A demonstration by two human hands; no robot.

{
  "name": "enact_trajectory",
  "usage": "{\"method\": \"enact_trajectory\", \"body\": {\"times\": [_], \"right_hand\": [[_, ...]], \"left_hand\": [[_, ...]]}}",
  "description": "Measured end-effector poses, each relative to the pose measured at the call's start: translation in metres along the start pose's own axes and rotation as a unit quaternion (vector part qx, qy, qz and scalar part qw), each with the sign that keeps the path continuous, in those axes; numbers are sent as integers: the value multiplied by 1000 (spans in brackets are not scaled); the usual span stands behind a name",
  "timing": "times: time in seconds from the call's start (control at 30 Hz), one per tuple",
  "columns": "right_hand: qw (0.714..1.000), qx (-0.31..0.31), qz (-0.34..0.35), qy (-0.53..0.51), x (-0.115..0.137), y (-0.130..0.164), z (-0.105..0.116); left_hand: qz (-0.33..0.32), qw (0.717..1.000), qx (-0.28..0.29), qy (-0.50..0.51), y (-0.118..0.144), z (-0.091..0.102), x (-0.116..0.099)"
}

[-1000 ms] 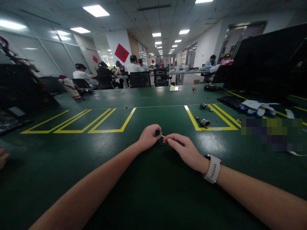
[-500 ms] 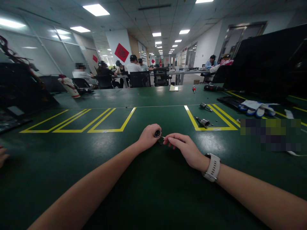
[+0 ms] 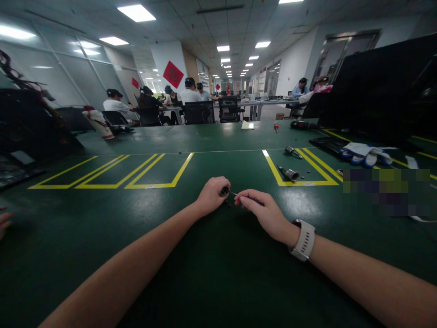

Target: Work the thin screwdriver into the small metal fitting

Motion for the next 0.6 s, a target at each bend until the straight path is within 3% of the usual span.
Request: {"method": "enact_trajectory", "body": {"times": [0.17, 0.27, 0.37, 0.47, 0.53, 0.6], "right_hand": [[974, -27, -59, -216, -19, -4, 7], [962, -28, -69, -263, -23, -5, 8], [975, -38, -57, -209, -18, -3, 9], [997, -29, -18, -68, -3, 0, 5], [1000, -13, 4, 11, 6, 2, 0], [1000, -6, 3, 25, 7, 1, -2]], "left_hand": [[-5, 999, 1, 38, 0, 0, 0], [-7, 999, 0, 54, -1, 1, -1], [-2, 999, -2, 50, -1, 1, -1], [-2, 1000, 5, 27, -1, 0, -2], [-6, 1000, 15, 6, -1, -1, -3], [-9, 1000, 23, -12, 0, -1, -5]]}}
Point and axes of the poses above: each hand's wrist, its own y-axis away from the middle knuckle, its own z-axis out of the back of the hand, x = y × z, the point moved 6 cm from there along -y, towards the middle knuckle, and after that the axes turned 11 degrees about x, right-handed, at the moved point
